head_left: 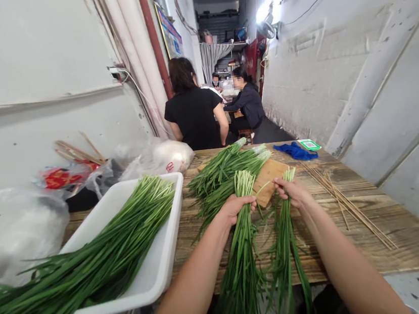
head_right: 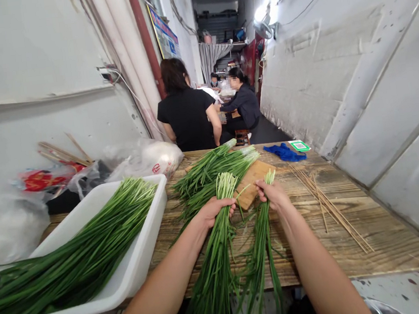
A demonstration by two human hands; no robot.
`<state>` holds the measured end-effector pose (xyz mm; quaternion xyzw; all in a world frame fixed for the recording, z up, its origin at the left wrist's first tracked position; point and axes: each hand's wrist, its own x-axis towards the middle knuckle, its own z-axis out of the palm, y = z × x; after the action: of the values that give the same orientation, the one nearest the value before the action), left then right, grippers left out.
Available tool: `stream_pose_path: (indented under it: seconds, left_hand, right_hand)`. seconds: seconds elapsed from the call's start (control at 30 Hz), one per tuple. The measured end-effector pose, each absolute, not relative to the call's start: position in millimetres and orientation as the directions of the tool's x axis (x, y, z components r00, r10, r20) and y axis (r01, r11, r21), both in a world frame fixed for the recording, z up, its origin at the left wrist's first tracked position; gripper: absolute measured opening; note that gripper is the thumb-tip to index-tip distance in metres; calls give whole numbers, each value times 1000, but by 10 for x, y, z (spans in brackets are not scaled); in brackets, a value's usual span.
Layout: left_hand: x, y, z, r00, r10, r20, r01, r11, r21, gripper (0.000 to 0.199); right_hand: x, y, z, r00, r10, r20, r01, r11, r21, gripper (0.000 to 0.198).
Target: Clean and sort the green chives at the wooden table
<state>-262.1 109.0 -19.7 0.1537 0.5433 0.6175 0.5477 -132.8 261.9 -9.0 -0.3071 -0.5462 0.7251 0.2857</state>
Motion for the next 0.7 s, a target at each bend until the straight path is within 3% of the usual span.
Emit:
stream_pose_path:
  seconds: [0.2,0.37,0.47,0.6,0.7]
  left_hand:
    - [-2619,1092,-211,-341,858,-385,-515,171,840,8]
    - [-2619,1091,-211,-345,857,-383,-506,174,845,12]
    - [-2611,1088,-186,-337,858,-387,-515,176,839,12]
    - [-2597,1085,-158,-333,851,-405,-513,197,835,12]
    - [-2600,1089,-167,-333,855,-397,-496,199,845,15]
  right_hand:
    - [-1319,2681,-53,-648,724,-238,-157,-433,-888,38]
    - [-1332,2563,-56,-692,695,-194,-153,-404,-902,30]
    - [-1348,2467,-57,-767,612,-194,-84,-395,-915,40]
    - [-1392,2323,-85,-842,501,-198,19,-340,-940,28]
    - [-1415,2313,-114,-832,523,-187,20,-308,-951,32]
